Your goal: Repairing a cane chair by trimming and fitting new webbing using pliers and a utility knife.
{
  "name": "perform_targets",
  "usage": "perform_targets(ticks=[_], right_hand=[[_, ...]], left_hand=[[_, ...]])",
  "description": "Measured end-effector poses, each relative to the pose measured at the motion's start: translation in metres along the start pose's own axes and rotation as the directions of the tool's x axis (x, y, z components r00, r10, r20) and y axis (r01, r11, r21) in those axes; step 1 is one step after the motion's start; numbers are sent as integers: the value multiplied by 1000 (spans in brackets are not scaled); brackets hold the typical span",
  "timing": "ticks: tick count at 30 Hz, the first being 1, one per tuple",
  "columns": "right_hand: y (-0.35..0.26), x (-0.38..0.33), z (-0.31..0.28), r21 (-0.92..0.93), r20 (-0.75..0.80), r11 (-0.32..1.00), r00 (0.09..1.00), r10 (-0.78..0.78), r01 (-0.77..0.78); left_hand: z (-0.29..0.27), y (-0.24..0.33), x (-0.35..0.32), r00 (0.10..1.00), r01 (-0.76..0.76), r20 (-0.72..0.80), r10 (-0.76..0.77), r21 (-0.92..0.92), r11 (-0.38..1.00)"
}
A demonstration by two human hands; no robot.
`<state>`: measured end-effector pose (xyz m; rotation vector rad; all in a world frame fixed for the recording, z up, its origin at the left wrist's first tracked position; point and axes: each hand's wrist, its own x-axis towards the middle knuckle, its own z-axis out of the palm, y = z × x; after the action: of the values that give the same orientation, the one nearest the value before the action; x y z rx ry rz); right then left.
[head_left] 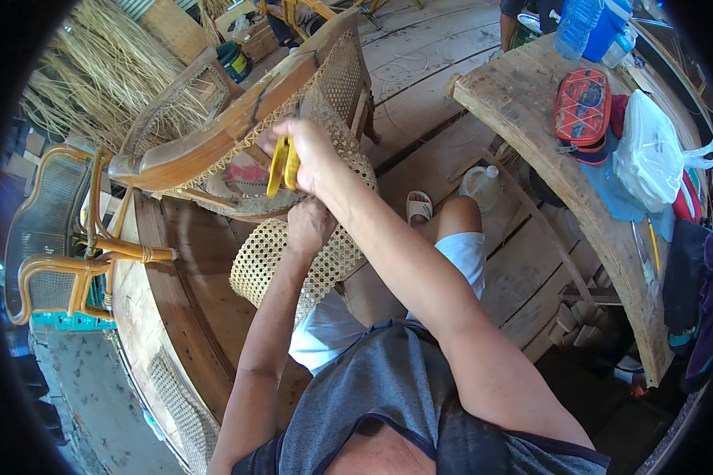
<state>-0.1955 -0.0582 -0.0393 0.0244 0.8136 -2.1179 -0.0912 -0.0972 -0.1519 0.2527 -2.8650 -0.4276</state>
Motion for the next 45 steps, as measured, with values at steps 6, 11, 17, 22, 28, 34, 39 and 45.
perform_targets(ticks=[6, 11, 17, 22, 28, 34, 39, 45], right_hand=[[-8, -55, -38, -361, 212, 933, 974, 79, 3], [-73, -104, -56, -49, 155, 791, 787, -597, 609], [-22, -92, -162, -628, -25, 744, 949, -315, 230], [52, -19, -269, -981, 64, 144, 919, -390, 130], [62, -21, -233, -880, -54, 474, 998, -9, -44], [78, 7, -238, -92, 311, 909, 856, 414, -406], [91, 58, -238, 42, 363, 915, 860, 360, -401], [103, 68, -218, 375, 376, 902, 924, 64, -216]], left_hand=[[29, -23, -2, 982, -49, -185, 30, -98, 994], [-43, 4, -15, 971, 161, -126, -205, -292, 943], [-129, 32, 20, 972, 220, 78, -222, -636, 740], [-102, 40, 32, 969, 203, -157, -193, 52, 978], [-140, 10, 37, 951, 295, -71, -300, -77, 952], [-132, 37, 43, 947, 298, -68, -314, -181, 937], [-130, 24, 37, 935, 340, -63, -349, -126, 932], [-127, 36, 43, 943, 311, -77, -323, -139, 940]])
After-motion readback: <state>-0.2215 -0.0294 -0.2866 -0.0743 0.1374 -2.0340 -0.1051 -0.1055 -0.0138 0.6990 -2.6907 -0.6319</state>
